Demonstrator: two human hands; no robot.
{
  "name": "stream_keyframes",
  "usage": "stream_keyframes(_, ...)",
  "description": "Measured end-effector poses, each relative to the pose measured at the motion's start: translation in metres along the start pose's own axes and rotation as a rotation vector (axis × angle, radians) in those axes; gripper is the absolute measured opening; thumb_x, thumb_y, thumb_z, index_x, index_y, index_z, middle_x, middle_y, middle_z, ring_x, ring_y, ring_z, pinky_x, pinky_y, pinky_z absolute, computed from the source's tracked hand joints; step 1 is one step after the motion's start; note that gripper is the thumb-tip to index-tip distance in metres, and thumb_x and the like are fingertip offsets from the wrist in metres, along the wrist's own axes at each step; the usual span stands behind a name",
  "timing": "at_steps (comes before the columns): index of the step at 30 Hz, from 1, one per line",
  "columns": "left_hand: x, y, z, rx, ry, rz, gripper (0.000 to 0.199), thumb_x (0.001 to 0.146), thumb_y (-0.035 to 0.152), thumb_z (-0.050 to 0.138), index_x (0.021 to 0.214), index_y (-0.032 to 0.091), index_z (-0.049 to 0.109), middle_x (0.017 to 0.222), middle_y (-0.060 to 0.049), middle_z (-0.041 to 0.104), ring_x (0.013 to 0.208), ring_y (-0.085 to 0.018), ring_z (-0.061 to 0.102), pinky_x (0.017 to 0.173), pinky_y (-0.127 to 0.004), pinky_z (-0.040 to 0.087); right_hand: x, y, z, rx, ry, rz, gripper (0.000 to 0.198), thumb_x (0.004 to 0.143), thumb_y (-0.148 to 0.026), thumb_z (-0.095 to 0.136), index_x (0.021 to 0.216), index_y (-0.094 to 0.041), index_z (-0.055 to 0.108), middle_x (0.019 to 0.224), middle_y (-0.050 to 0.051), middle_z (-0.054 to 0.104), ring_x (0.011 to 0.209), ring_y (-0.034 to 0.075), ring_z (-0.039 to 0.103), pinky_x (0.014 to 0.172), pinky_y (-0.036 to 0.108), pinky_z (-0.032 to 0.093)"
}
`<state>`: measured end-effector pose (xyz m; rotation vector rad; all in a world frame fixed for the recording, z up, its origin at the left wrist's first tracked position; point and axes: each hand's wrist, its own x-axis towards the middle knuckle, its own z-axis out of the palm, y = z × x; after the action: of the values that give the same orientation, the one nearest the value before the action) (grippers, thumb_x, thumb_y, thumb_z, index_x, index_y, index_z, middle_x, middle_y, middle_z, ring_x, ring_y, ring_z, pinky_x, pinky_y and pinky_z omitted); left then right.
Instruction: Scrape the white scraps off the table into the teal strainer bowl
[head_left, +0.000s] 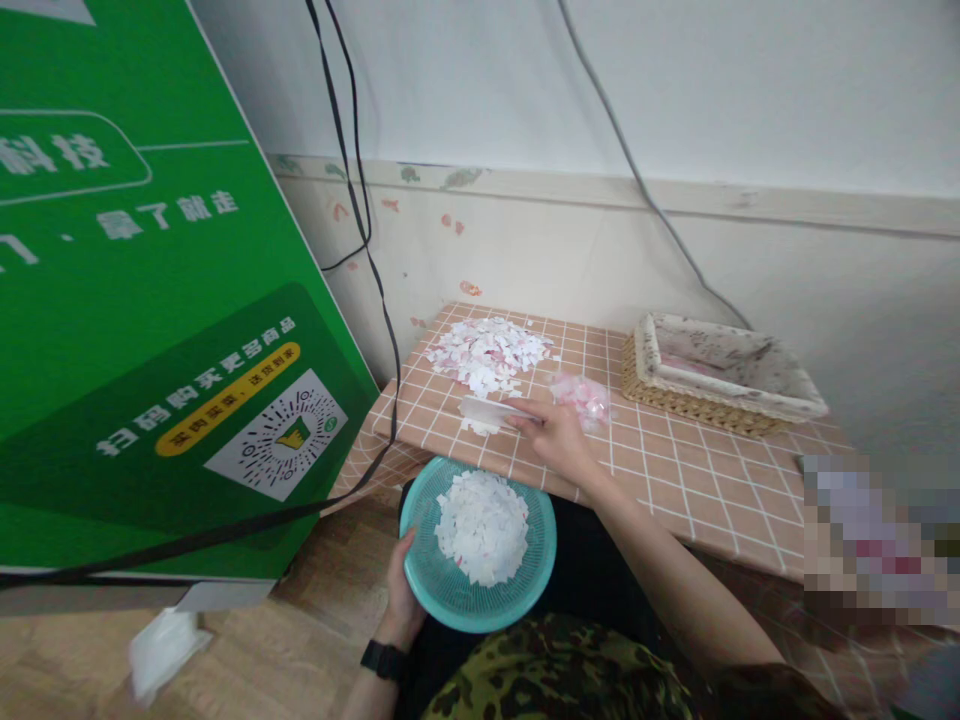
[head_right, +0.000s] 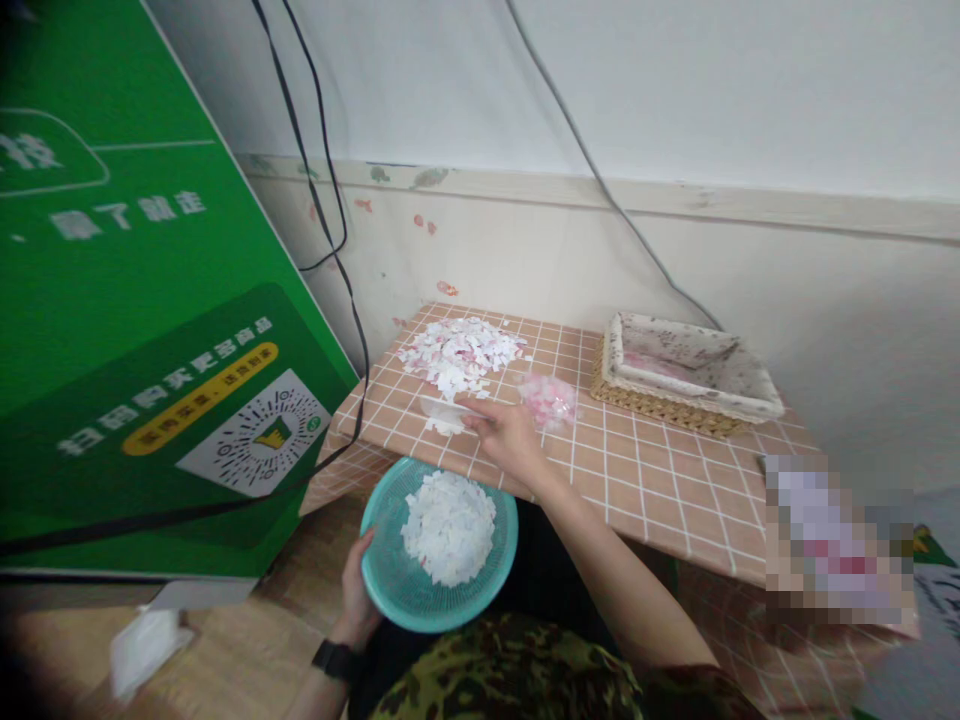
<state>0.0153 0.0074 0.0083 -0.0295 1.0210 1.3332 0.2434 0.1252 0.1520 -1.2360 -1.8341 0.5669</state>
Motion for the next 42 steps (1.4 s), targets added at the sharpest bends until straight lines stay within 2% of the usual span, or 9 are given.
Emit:
stream_keyframes(4, 0.0, 0.0, 0.001, -0.012, -0.007, 0.007, 0.018, 0.07, 0.023, 0.061, 0.082, 0.013, 0.071, 0.075, -0.007, 0.074, 0.068, -0.023, 0.068, 0.077, -0.039, 0.051, 0.0, 0.003, -0.002, 0.004, -0.032, -0.033, 0.028, 0.082, -0.021, 0.056, 0.106, -0.029, 0.067, 0.104, 0.0, 0.07, 0.093, 0.021, 0.065, 0.082, 0.037, 0.051)
stream_keyframes(8, -0.001, 0.001, 0.0, -0.01, -0.007, -0.01, 0.017, 0.07, 0.023, 0.061, 0.08, 0.014, 0.072, 0.073, -0.007, 0.074, 0.068, -0.024, 0.068, 0.077, -0.039, 0.051, 0.005, 0.014, -0.016, -0.104, 0.095, 0.002, 0.028, 0.082, -0.022, 0.056, 0.107, -0.026, 0.067, 0.102, 0.003, 0.07, 0.09, 0.022, 0.066, 0.079, 0.036, 0.052)
stream_keyframes(11, -0.001, 0.002, 0.0, -0.014, -0.009, -0.014, 0.016, 0.07, 0.023, 0.062, 0.08, 0.014, 0.072, 0.072, -0.006, 0.074, 0.07, -0.024, 0.069, 0.078, -0.04, 0.051, 0.0, 0.018, -0.027, -0.297, 0.222, 0.06, 0.028, 0.082, -0.024, 0.055, 0.108, -0.025, 0.067, 0.094, 0.006, 0.072, 0.08, 0.023, 0.067, 0.072, 0.037, 0.052)
stream_keyframes(14, -0.002, 0.002, 0.0, -0.009, -0.002, 0.012, 0.016, 0.069, 0.023, 0.063, 0.08, 0.015, 0.072, 0.073, -0.006, 0.074, 0.07, -0.023, 0.069, 0.079, -0.039, 0.052, -0.012, 0.015, -0.03, -0.414, 0.231, 0.059, 0.029, 0.084, -0.024, 0.053, 0.109, -0.025, 0.067, 0.088, 0.007, 0.072, 0.074, 0.023, 0.066, 0.07, 0.037, 0.05)
stream_keyframes(17, -0.002, 0.002, 0.001, -0.001, -0.001, 0.037, 0.018, 0.069, 0.023, 0.063, 0.082, 0.015, 0.072, 0.076, -0.005, 0.075, 0.071, -0.023, 0.069, 0.078, -0.037, 0.052, -0.023, 0.01, -0.026, -0.374, 0.197, 0.023, 0.029, 0.084, -0.024, 0.052, 0.109, -0.025, 0.067, 0.089, 0.006, 0.072, 0.073, 0.022, 0.066, 0.069, 0.034, 0.05)
stream_keyframes(23, -0.003, 0.001, 0.002, -0.005, -0.022, 0.046, 0.02, 0.071, 0.025, 0.062, 0.087, 0.016, 0.071, 0.081, -0.006, 0.075, 0.076, -0.023, 0.069, 0.08, -0.039, 0.052, -0.028, 0.01, -0.023, -0.432, 0.258, 0.01, 0.03, 0.085, -0.022, 0.049, 0.109, -0.026, 0.067, 0.084, 0.006, 0.072, 0.065, 0.019, 0.065, 0.06, 0.031, 0.048)
stream_keyframes(27, -0.005, 0.004, 0.001, 0.006, -0.028, 0.027, 0.023, 0.072, 0.027, 0.062, 0.09, 0.014, 0.07, 0.084, -0.007, 0.075, 0.079, -0.024, 0.069, 0.082, -0.039, 0.05, -0.032, 0.009, -0.025, -0.347, 0.214, -0.003, 0.029, 0.084, -0.022, 0.052, 0.108, -0.024, 0.067, 0.089, 0.005, 0.072, 0.073, 0.021, 0.066, 0.068, 0.033, 0.05)
stream_keyframes(31, -0.012, 0.009, 0.0, 0.004, 0.011, 0.019, 0.021, 0.071, 0.025, 0.063, 0.088, 0.015, 0.07, 0.082, -0.006, 0.074, 0.078, -0.024, 0.069, 0.082, -0.039, 0.05, -0.039, 0.004, -0.026, -0.306, 0.235, 0.035, 0.028, 0.084, -0.025, 0.052, 0.108, -0.025, 0.067, 0.097, 0.005, 0.071, 0.084, 0.023, 0.066, 0.075, 0.036, 0.051)
stream_keyframes(42, -0.029, 0.035, 0.01, 0.006, 0.01, 0.037, 0.019, 0.071, 0.024, 0.064, 0.086, 0.014, 0.07, 0.08, -0.007, 0.074, 0.078, -0.025, 0.069, 0.081, -0.04, 0.051, -0.038, 0.001, -0.02, -0.13, 0.115, 0.07, 0.027, 0.083, -0.026, 0.055, 0.106, -0.024, 0.068, 0.101, 0.004, 0.07, 0.088, 0.022, 0.067, 0.078, 0.035, 0.052)
